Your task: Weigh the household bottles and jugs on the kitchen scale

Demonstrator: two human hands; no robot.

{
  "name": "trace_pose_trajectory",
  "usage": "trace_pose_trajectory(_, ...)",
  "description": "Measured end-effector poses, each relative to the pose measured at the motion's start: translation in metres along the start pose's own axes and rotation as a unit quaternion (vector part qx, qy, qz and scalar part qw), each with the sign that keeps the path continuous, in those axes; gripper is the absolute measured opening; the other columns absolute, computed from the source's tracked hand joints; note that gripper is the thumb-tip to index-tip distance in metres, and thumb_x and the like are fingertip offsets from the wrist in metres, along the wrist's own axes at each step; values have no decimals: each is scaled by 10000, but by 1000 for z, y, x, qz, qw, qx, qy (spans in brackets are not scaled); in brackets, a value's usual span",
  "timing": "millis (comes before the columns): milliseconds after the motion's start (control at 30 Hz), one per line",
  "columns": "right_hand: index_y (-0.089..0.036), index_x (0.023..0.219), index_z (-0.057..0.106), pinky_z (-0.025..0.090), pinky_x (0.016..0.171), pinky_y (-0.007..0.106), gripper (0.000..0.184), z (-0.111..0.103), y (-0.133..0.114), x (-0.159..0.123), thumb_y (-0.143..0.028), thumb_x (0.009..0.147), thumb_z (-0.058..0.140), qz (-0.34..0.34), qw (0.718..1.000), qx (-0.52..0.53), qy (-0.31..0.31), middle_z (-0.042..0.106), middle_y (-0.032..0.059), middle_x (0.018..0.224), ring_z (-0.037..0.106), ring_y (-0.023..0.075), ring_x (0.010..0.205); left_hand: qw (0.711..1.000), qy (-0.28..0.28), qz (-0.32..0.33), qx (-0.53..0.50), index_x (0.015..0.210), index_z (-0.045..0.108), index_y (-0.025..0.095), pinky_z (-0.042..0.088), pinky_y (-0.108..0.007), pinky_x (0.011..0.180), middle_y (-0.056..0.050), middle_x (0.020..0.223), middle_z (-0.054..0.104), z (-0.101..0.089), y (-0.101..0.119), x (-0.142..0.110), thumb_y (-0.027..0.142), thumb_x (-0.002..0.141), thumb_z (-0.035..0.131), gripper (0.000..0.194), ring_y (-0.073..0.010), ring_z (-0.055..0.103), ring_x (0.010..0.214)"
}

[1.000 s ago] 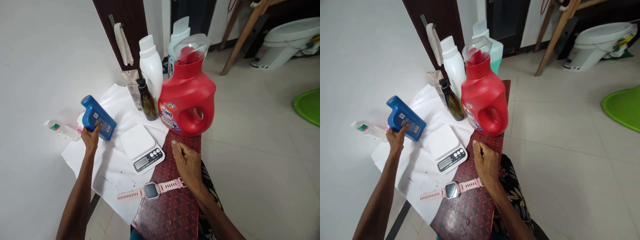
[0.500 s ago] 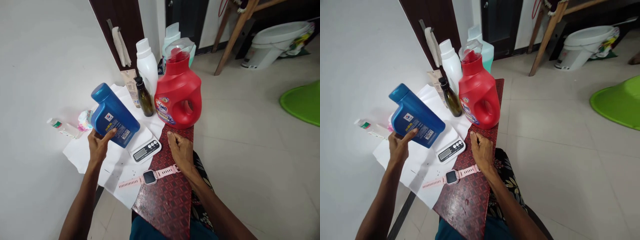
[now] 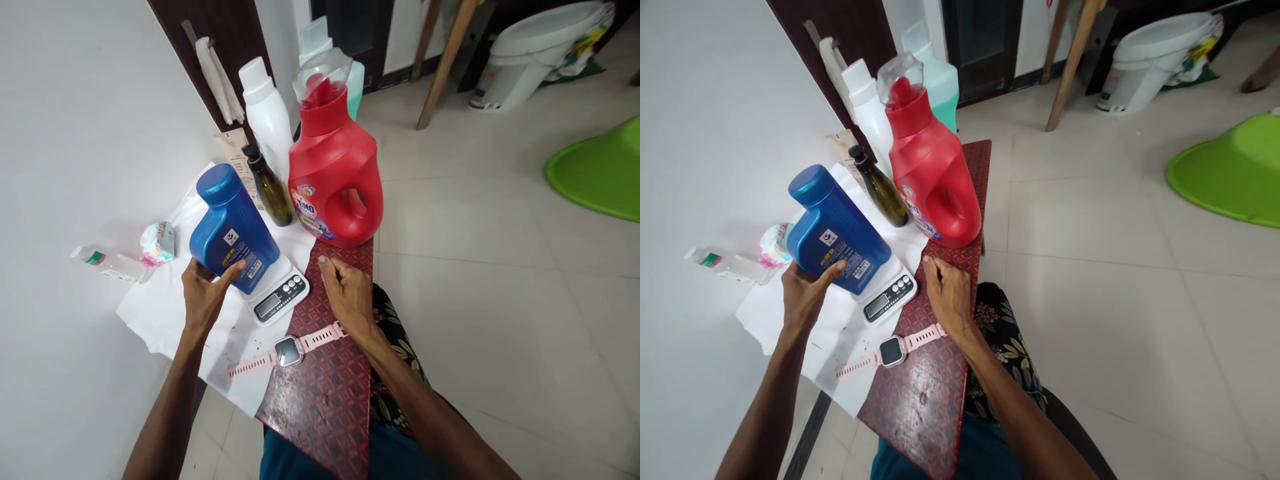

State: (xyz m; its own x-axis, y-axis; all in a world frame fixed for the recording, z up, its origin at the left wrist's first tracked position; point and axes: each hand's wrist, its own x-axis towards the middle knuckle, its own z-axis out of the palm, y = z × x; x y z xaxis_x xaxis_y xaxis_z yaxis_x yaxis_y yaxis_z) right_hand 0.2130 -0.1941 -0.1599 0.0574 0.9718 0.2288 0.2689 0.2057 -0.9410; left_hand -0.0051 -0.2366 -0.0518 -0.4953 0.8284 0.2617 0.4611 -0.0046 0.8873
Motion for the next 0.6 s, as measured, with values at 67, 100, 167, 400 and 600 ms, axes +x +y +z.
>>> trace_pose_trajectory(67, -252, 595, 385, 214, 584, 329, 506, 0, 0, 0, -497, 1034, 445, -1, 1000, -2, -3, 346, -55, 509, 320, 121, 522, 1000, 10, 3, 5, 1105, 736, 139, 655, -416, 845, -120, 1057, 801, 0, -2, 0, 505, 598, 993, 677, -276, 770, 940)
trace_pose_trajectory(100, -252, 596, 384, 214, 585, 330, 507, 0, 0, 0, -496, 1036, 444, -1, 1000, -2, -5, 347, -55, 509, 322, 121, 522, 1000, 10, 10, 6, 1123, 731, 144, 653, -416, 859, -118, 1070, 797, 0, -3, 0, 508, 610, 990, 681, -277, 769, 957)
trace_pose_trajectory(167, -253, 598, 375, 217, 587, 329, 504, 0, 0, 0, -495, 1035, 444, -1, 1000, -3, -5, 343, -56, 511, 323, 122, 524, 999, 2, 36, 1, 1157, 715, 161, 644, -413, 903, -107, 1088, 786, -3, -4, 0, 509, 644, 980, 674, -281, 763, 1020)
trace_pose_trajectory(400, -251, 611, 395, 234, 596, 327, 525, 0, 2, -1, -546, 1043, 434, 19, 1000, -14, -15, 377, -49, 531, 353, 128, 529, 989, 47, 139, 8, 1349, 603, 227, 596, -429, 1051, -110, 1360, 681, -3, -1, -5, 488, 650, 993, 842, -285, 685, 1246)
trace_pose_trajectory(600, -250, 630, 450, 273, 606, 333, 524, -1, 7, -6, -568, 1046, 467, 24, 999, -39, -12, 437, -35, 533, 410, 151, 536, 993, 79, 37, -85, 1103, 650, 205, 621, -362, 832, -54, 1018, 746, 25, -6, -13, 541, 773, 879, 524, -209, 717, 904)
